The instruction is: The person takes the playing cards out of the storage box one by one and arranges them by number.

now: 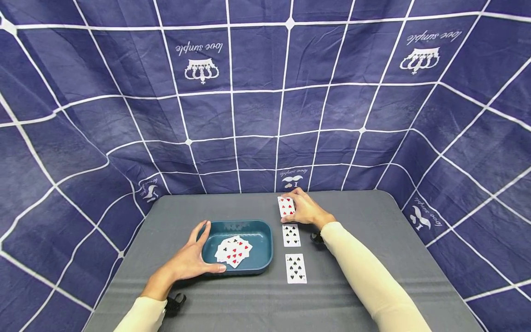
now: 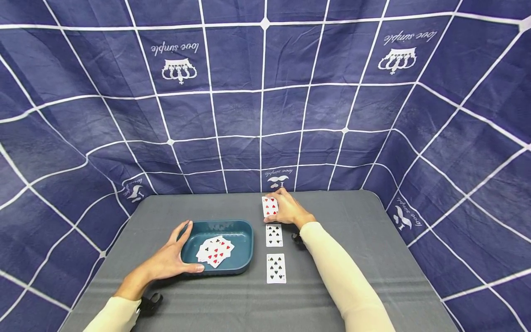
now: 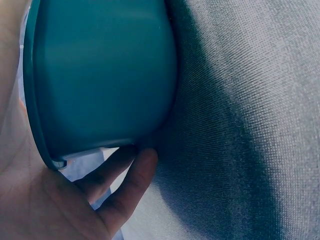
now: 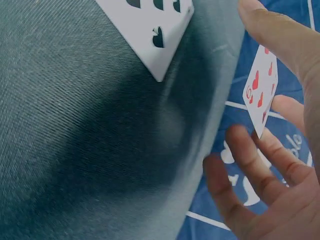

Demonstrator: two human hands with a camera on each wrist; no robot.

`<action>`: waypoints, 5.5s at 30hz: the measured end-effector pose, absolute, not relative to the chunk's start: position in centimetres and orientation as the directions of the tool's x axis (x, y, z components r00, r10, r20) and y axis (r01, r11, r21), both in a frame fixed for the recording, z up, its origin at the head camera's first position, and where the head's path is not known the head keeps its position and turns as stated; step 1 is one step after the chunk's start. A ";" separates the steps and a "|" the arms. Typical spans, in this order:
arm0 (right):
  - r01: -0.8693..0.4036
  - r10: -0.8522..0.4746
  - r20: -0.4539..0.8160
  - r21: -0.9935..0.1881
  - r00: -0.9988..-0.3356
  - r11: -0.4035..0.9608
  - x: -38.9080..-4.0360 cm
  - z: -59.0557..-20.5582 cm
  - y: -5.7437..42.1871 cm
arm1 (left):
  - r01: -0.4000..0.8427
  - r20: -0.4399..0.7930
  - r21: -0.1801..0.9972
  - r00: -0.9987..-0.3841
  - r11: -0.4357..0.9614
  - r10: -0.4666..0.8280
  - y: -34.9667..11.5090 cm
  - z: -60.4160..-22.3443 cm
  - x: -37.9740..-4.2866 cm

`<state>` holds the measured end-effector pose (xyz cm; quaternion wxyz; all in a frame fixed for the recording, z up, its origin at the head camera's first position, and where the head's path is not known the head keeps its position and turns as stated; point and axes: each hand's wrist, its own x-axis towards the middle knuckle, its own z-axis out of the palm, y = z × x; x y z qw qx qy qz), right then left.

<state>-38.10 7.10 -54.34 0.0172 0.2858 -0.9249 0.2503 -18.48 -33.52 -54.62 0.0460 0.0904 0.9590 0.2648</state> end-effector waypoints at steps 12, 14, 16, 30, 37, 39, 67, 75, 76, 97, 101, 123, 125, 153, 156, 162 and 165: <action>-0.389 -0.402 0.071 -0.449 -0.913 0.805 -38.5 -55.5 6.8 | 0.146 -0.043 0.516 -0.980 0.844 0.196 -33.5 -54.5 -18.5; -0.378 -0.395 0.059 -0.445 -0.917 0.812 -38.6 -55.7 6.8 | 0.146 -0.042 0.516 -0.980 0.844 0.195 -33.5 -54.5 -18.5; -0.368 -0.388 0.049 -0.444 -0.920 0.817 -38.6 -55.7 6.7 | 0.148 -0.040 0.513 -0.980 0.845 0.196 -33.5 -54.5 -18.5; -0.349 -0.374 0.024 -0.421 -0.927 0.838 -38.8 -55.9 6.1 | 0.148 -0.032 0.513 -0.981 0.845 0.191 -33.6 -54.4 -18.4; -0.351 -0.376 0.022 -0.411 -0.926 0.841 -38.9 -55.9 6.1 | 0.147 -0.031 0.511 -0.981 0.847 0.189 -33.6 -54.5 -18.4; -0.349 -0.377 0.016 -0.411 -0.926 0.842 -38.9 -55.9 6.1 | 0.148 -0.030 0.512 -0.981 0.846 0.189 -33.6 -54.6 -18.4; -0.334 -0.356 0.031 -0.429 -0.934 0.839 -38.2 -55.7 6.1 | 0.140 -0.039 0.543 -0.981 0.828 0.192 -33.5 -54.5 -18.4; -0.372 -0.373 0.081 -0.411 -0.924 0.832 -37.7 -54.8 6.0 | 0.132 -0.041 0.538 -0.982 0.832 0.182 -33.4 -54.5 -18.6; -0.379 -0.378 0.087 -0.409 -0.922 0.830 -37.6 -54.6 5.9 | 0.130 -0.040 0.533 -0.983 0.836 0.179 -33.5 -54.5 -18.6; -0.574 -0.559 0.145 -0.315 -0.816 0.756 -33.8 -49.9 2.0 | 0.124 -0.030 0.432 -0.988 0.893 0.152 -33.9 -55.0 -18.3; -0.610 -0.600 0.138 -0.312 -0.788 0.729 -33.1 -49.3 0.9 | 0.115 -0.039 0.434 -0.988 0.893 0.146 -33.9 -55.0 -18.3; -0.851 -0.862 0.016 -0.172 -0.507 0.497 -30.3 -48.1 -4.7 | 0.108 -0.066 0.431 -0.986 0.896 0.150 -33.9 -54.9 -18.4; -0.863 -0.877 -0.025 -0.163 -0.480 0.478 -30.1 -48.3 -5.2 | 0.108 -0.068 0.435 -0.986 0.894 0.152 -33.8 -54.9 -18.3; -0.915 -0.887 -0.271 -0.046 -0.374 0.400 -28.3 -50.2 -9.4 | 0.112 -0.073 0.450 -0.984 0.886 0.162 -33.9 -55.0 -18.4; -0.904 -0.874 -0.288 -0.057 -0.391 0.423 -28.3 -50.3 -9.6 | 0.113 -0.073 0.451 -0.984 0.885 0.163 -33.9 -55.1 -18.4; -0.897 -0.868 -0.293 -0.065 -0.401 0.436 -28.2 -50.6 -9.8 | 0.111 -0.074 0.452 -0.984 0.885 0.161 -34.0 -55.1 -18.4; -0.900 -0.871 -0.284 -0.054 -0.401 0.432 -28.2 -50.8 -9.9 | 0.111 -0.076 0.448 -0.984 0.887 0.162 -33.9 -55.1 -18.3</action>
